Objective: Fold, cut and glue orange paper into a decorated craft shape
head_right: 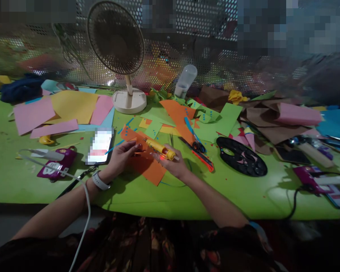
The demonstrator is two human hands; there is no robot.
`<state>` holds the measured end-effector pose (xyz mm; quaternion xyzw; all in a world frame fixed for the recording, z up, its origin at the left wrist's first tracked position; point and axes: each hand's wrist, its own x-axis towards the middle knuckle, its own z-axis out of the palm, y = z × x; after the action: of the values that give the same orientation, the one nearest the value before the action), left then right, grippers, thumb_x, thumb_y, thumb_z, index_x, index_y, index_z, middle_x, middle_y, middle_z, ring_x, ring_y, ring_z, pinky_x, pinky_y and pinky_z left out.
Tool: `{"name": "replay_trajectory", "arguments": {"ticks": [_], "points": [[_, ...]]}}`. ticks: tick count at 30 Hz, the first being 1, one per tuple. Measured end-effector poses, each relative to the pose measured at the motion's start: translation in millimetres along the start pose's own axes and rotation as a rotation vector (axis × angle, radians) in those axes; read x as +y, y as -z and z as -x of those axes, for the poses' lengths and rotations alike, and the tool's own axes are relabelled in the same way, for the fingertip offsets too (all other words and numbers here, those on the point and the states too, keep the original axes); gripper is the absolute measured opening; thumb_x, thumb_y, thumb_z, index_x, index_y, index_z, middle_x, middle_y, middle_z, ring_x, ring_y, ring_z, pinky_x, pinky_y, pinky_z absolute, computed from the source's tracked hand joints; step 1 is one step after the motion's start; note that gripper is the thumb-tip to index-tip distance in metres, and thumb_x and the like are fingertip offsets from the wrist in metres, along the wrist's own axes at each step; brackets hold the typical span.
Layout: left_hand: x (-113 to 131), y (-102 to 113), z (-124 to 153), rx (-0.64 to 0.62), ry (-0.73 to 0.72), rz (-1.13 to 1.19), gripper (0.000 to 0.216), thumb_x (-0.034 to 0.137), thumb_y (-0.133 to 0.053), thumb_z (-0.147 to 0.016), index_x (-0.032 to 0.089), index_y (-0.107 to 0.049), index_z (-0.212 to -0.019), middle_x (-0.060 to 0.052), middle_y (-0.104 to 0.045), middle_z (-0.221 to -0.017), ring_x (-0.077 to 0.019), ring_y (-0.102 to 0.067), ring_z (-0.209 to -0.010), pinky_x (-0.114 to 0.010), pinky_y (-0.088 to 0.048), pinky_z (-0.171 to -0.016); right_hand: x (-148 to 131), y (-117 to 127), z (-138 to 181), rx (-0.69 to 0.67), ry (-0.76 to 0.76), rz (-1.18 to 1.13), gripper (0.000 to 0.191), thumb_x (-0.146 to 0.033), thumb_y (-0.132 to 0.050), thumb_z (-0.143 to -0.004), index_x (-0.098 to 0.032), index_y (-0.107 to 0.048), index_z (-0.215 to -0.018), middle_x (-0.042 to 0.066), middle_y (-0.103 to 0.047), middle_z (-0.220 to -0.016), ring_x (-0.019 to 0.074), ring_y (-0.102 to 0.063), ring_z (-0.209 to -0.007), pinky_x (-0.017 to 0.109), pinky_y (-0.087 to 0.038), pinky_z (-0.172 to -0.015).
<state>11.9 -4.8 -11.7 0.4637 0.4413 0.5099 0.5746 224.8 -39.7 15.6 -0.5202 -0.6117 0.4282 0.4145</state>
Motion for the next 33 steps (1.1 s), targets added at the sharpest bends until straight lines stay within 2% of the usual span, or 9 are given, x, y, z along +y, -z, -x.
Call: {"name": "replay_trajectory", "arguments": {"ticks": [5,13,29,33], "points": [[1.3,-0.8,1.8,-0.006,-0.001,-0.044,0.034,0.042,-0.077,-0.075,0.017,-0.074,-0.097,-0.007,-0.077,-0.089,-0.0200,-0.072,-0.080,-0.035,-0.058,-0.078,-1.2,-0.8,2.9,-0.017,0.028,0.027,0.030,-0.051,-0.069,-0.079,-0.025,-0.054,-0.076,-0.002,-0.053,-0.068,0.0155,-0.047,-0.060,0.031,-0.038,-0.053],[5.5,-2.5,3.8,-0.020,-0.018,-0.058,0.032,0.038,-0.077,-0.075,0.017,-0.074,-0.099,-0.007,-0.077,-0.091,-0.0193,-0.072,-0.080,-0.034,-0.059,-0.079,-2.9,-1.3,5.2,-0.021,0.022,0.033,0.032,-0.051,-0.070,-0.079,-0.025,-0.052,-0.075,-0.003,-0.049,-0.067,0.0149,-0.044,-0.061,0.029,-0.035,-0.053],[7.7,-2.5,4.1,-0.034,-0.034,-0.087,0.029,0.039,-0.076,-0.076,0.018,-0.075,-0.096,-0.006,-0.077,-0.090,-0.0198,-0.073,-0.080,-0.035,-0.059,-0.079,-2.0,-0.5,4.7,-0.013,0.022,0.064,0.035,-0.052,-0.070,-0.077,-0.025,-0.049,-0.071,-0.002,-0.047,-0.066,0.0150,-0.043,-0.060,0.030,-0.035,-0.054],[7.1,-2.7,4.4,-0.032,-0.038,-0.080,0.031,0.039,-0.076,-0.075,0.018,-0.075,-0.098,-0.007,-0.077,-0.091,-0.0195,-0.073,-0.079,-0.036,-0.059,-0.080,-0.6,-0.1,4.4,-0.006,0.026,0.073,0.031,-0.049,-0.070,-0.078,-0.026,-0.051,-0.071,-0.002,-0.049,-0.065,0.0148,-0.044,-0.059,0.031,-0.035,-0.054]]}}
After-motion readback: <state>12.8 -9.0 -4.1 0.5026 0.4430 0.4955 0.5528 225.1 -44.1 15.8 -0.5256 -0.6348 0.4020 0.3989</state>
